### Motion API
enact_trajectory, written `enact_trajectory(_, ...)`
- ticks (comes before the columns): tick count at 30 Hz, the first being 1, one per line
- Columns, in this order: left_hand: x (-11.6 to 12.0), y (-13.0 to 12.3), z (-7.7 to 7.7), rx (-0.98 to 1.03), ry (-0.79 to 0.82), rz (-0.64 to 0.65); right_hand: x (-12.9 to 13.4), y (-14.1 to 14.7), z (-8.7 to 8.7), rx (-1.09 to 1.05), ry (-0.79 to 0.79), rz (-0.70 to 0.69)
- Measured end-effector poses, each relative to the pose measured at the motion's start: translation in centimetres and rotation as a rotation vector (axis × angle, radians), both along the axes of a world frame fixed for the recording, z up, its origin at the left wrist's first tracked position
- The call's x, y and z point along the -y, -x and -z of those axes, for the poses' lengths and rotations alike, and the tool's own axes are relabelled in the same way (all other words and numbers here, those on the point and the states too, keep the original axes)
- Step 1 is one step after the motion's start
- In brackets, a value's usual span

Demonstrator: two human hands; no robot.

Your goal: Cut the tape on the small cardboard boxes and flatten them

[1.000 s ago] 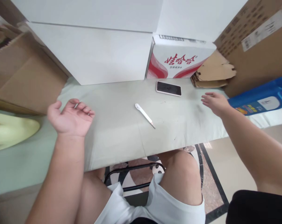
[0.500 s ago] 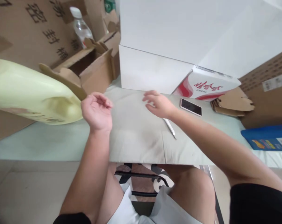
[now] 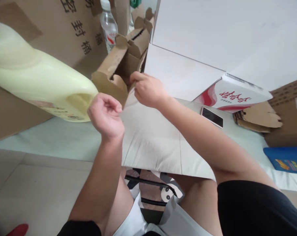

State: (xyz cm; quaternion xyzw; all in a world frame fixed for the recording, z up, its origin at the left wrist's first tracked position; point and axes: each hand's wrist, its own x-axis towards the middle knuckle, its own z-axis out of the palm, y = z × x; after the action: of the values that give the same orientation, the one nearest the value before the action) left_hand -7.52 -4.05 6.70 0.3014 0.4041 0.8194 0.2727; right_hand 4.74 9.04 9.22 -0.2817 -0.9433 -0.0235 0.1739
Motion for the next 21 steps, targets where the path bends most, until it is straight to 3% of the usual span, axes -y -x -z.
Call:
enact_trajectory(7, 1.0, -1.0, -1.9, -0.102, -0.191, -0.260, 4.1, -7.7, -0.6, -0.259, 0.054, -0.216)
enact_trajectory(9, 0.8, -0.9, -2.1, -0.118, -0.177, -0.254, 6.4, -9.3, -1.4, -0.344, 0.093, -0.248)
enact_trajectory(12, 0.1, -0.4, -1.6, -0.233, -0.022, -0.054, 10.5, -11.9, -2.4, -0.446, 0.113, -0.186)
enact_trajectory(15, -0.6, -0.4, -0.5, -0.400, 0.152, 0.175, 14.0, -14.3, -2.2, -0.539, 0.023, -0.101)
enact_trajectory(21, -1.3, -2.4, 1.3, -0.501, 0.254, 0.472, 17.3, -16.6, -0.7, -0.613, 0.050, -0.121)
